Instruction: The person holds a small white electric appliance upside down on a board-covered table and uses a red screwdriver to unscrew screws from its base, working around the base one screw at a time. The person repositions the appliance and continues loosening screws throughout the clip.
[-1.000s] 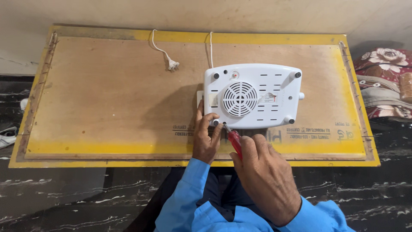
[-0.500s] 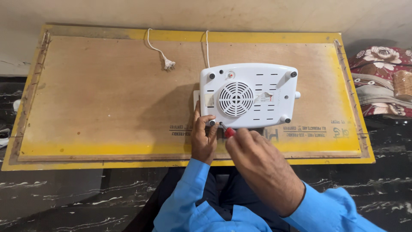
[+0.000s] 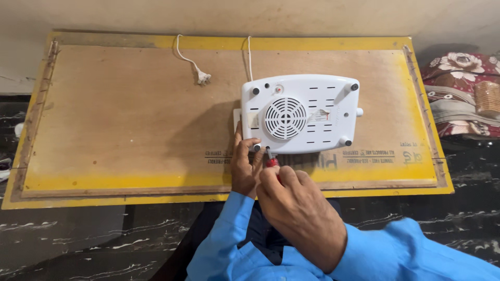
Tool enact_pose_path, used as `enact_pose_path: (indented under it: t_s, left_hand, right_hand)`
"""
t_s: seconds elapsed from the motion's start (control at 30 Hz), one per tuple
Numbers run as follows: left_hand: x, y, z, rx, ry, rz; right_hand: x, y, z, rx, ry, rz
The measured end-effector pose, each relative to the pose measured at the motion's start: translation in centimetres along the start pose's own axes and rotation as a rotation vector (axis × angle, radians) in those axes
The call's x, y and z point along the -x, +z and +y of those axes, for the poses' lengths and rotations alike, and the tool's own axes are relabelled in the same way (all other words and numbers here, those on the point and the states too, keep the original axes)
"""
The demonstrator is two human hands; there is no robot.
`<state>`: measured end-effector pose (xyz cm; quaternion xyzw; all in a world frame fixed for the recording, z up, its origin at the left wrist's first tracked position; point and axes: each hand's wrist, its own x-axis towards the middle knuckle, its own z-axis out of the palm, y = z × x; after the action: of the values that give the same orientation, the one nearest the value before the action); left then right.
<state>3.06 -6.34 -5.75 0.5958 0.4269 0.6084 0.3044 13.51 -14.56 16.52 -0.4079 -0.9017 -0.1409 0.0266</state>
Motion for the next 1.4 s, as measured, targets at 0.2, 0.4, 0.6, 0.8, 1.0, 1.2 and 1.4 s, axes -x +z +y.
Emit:
enact_pose_path:
  t_s: [0.2, 0.4, 0.6, 0.8, 1.0, 1.2, 1.4]
  left_hand:
    - [0.2, 0.0, -0.1, 0.04, -0.04, -0.006]
    - [0.1, -0.1, 0.5, 0.022, -0.082, -0.009]
    - [-0.1, -0.3, 1.0, -0.039, -0.021, -0.003]
    - [-0.2, -0.2, 1.1, 0.045, -0.037, -0.001]
    - [-0.1, -0.3, 1.1, -0.027, -0.062, -0.011]
    - [-0.1, -0.3, 1.0, 0.061, -0.061, -0.019]
    - [-0.2, -0.3, 1.2, -0.009, -0.058, -0.004]
  right_hand:
    - [-0.1, 1.1, 0.6, -0.3, 0.097, -0.048]
    - [0.4, 1.5, 0.4, -0.466, 0.249, -0.147]
    - [0.6, 2.0, 0.4, -0.51, 0.299, -0.169]
    - [1.6, 1.8, 0.4, -0.551, 0.302, 0.128]
    - [2.2, 2.0, -0.3, -0.496, 0.224, 0.089]
    - [1.8, 2.9, -0.5, -0.401, 0.375, -0.022]
    - [1.5, 2.5, -0.6, -0.416, 0.316, 0.068]
